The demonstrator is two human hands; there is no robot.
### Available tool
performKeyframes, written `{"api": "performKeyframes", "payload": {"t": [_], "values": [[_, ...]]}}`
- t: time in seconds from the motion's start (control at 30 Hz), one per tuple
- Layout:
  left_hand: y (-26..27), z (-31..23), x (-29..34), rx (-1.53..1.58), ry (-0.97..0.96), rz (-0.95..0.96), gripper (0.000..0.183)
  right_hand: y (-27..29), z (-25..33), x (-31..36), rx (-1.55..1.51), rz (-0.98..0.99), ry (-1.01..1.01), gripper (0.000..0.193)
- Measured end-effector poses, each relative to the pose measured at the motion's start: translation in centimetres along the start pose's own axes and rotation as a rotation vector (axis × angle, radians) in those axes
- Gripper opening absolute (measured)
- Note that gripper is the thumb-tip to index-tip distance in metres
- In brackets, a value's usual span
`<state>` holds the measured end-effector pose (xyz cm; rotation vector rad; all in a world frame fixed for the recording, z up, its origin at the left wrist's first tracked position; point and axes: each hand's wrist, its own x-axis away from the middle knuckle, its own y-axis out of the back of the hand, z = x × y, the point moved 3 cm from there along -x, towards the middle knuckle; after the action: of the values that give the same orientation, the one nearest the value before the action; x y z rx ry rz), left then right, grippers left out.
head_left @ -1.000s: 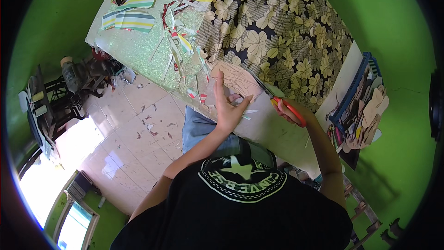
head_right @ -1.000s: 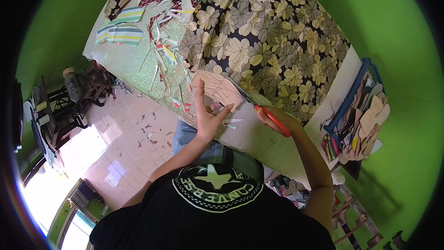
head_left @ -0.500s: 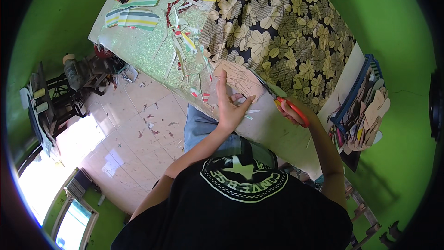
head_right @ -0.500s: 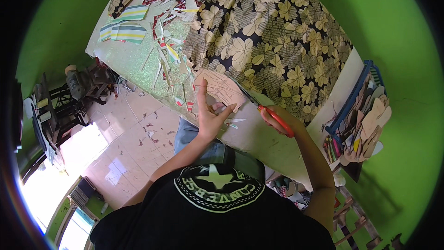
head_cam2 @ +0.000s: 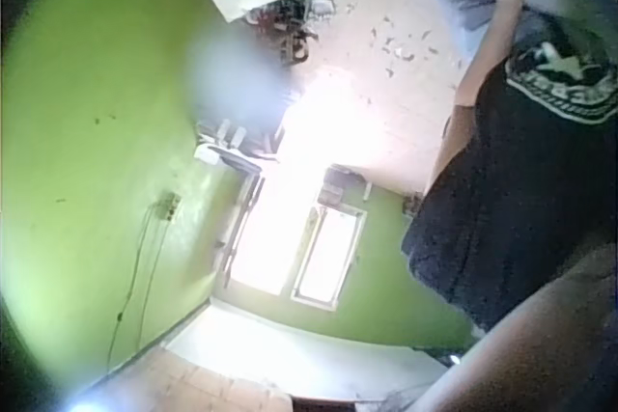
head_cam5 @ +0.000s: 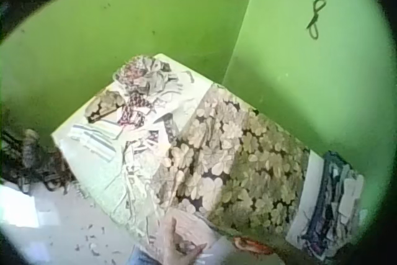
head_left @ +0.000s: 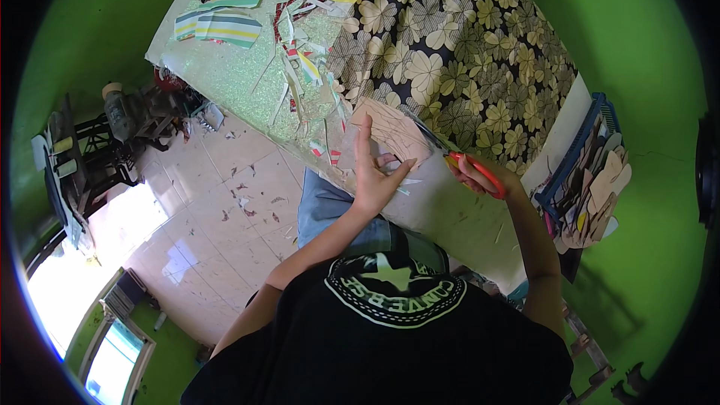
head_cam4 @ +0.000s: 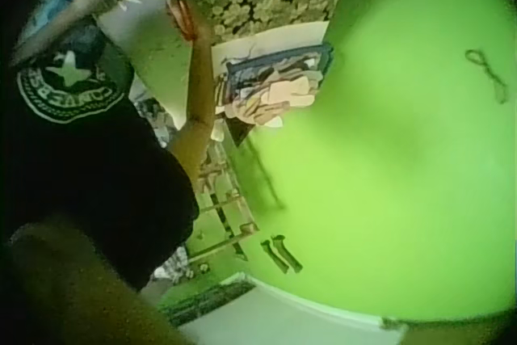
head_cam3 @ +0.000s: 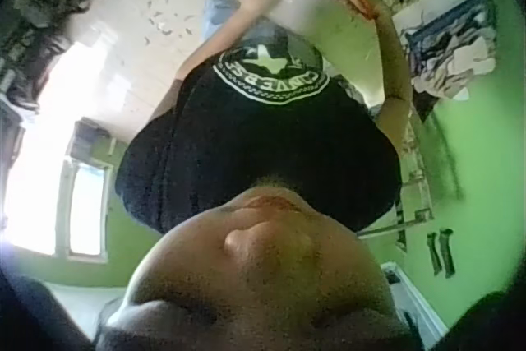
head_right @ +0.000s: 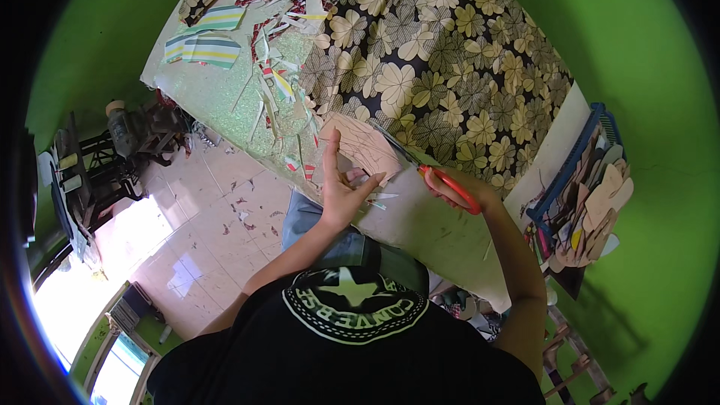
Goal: The person cuts patterned fabric pieces on a work table using scissors following cardboard templates.
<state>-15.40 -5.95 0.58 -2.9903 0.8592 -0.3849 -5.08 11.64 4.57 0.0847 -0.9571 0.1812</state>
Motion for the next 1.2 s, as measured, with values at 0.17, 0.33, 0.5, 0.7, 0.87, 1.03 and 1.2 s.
{"api": "performKeyframes", "payload": {"t": [0.17, 0.33, 0.5, 0.7, 0.87, 1.03, 1.2], "values": [[0.0, -0.2, 0.1, -0.004, -0.018, -0.007, 0.094, 0.3, 0.9, -0.1, 0.025, 0.037, -0.061, 0.068], [0.0, 0.0, 0.0, -0.013, -0.038, -0.02, 0.095, 0.7, 0.5, -0.5, 0.053, 0.051, -0.059, 0.059], [-0.1, -0.6, 0.1, 0.009, -0.035, 0.008, 0.096, 1.2, -0.5, -0.5, 0.051, 0.023, -0.069, 0.061], [0.1, -0.5, 0.2, 0.034, -0.01, 0.003, 0.094, 1.6, 0.6, -0.2, 0.072, 0.025, -0.063, 0.059], [0.4, -0.2, 0.1, 0.048, -0.021, 0.016, 0.096, 2.1, 1.1, -0.5, 0.141, 0.046, -0.013, 0.058], [0.6, -0.8, 0.1, 0.022, -0.006, 0.046, 0.095, 2.1, 1.6, -0.7, 0.198, 0.011, -0.017, 0.076], [0.6, -0.3, 0.1, 0.025, -0.004, 0.056, 0.094, 2.3, 1.8, -1.5, 0.213, 0.066, -0.033, 0.076]]}}
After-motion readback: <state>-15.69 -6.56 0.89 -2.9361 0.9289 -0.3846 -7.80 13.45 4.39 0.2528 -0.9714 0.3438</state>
